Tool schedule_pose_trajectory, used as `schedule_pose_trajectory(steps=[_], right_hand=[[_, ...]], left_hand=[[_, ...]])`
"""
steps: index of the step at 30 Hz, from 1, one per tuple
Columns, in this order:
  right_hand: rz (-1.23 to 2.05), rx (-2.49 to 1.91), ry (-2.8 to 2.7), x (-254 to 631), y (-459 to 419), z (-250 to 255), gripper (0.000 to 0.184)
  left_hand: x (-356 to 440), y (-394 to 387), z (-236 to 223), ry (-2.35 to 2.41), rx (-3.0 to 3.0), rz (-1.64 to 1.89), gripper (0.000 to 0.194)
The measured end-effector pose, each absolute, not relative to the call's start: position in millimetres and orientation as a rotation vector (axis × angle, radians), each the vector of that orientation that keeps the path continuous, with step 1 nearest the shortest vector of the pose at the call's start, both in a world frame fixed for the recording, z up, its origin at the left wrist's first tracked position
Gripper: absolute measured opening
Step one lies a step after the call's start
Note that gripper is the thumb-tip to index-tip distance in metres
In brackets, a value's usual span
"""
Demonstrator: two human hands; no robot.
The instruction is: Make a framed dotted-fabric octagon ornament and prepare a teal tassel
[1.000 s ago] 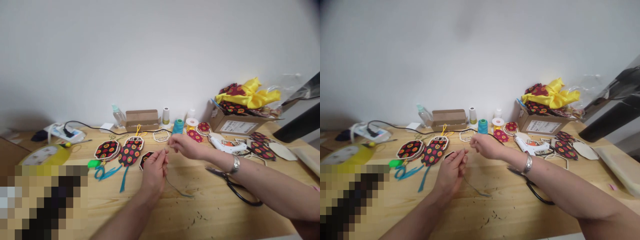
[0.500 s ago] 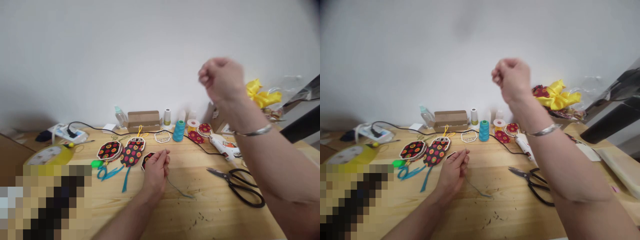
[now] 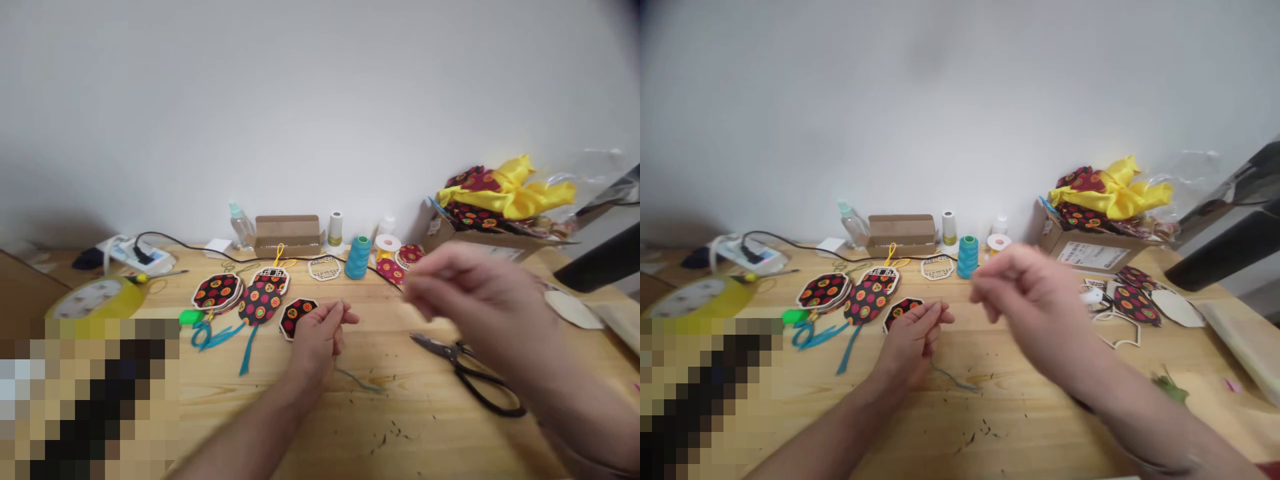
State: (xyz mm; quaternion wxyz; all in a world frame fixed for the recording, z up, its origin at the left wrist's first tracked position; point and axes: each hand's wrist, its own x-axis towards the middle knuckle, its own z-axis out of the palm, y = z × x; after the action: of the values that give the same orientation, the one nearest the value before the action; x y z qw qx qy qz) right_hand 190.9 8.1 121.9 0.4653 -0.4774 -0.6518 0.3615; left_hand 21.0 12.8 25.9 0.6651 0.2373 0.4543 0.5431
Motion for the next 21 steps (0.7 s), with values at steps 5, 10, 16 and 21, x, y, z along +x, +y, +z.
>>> schedule_pose_trajectory(steps=[5, 10, 16, 21], right_hand=[[1.428, -1.134, -1.233, 156, 29, 48, 0.024], [1.419, -1.188, -1.128, 154, 34, 24, 0.027], [1.477, -1.154, -1.11, 153, 30, 22, 0.028], [1.509, -1.14, -1.116, 149, 28, 19, 0.027]], left_hand=[[22, 11, 27, 1.062, 0.583, 1.162, 0.032], [23, 12, 24, 1.129, 0.617, 1.159, 0.031], [25, 13, 20, 1.129, 0.61, 1.131, 0.031], [25, 11, 16, 1.099, 0.597, 1.112, 0.028]])
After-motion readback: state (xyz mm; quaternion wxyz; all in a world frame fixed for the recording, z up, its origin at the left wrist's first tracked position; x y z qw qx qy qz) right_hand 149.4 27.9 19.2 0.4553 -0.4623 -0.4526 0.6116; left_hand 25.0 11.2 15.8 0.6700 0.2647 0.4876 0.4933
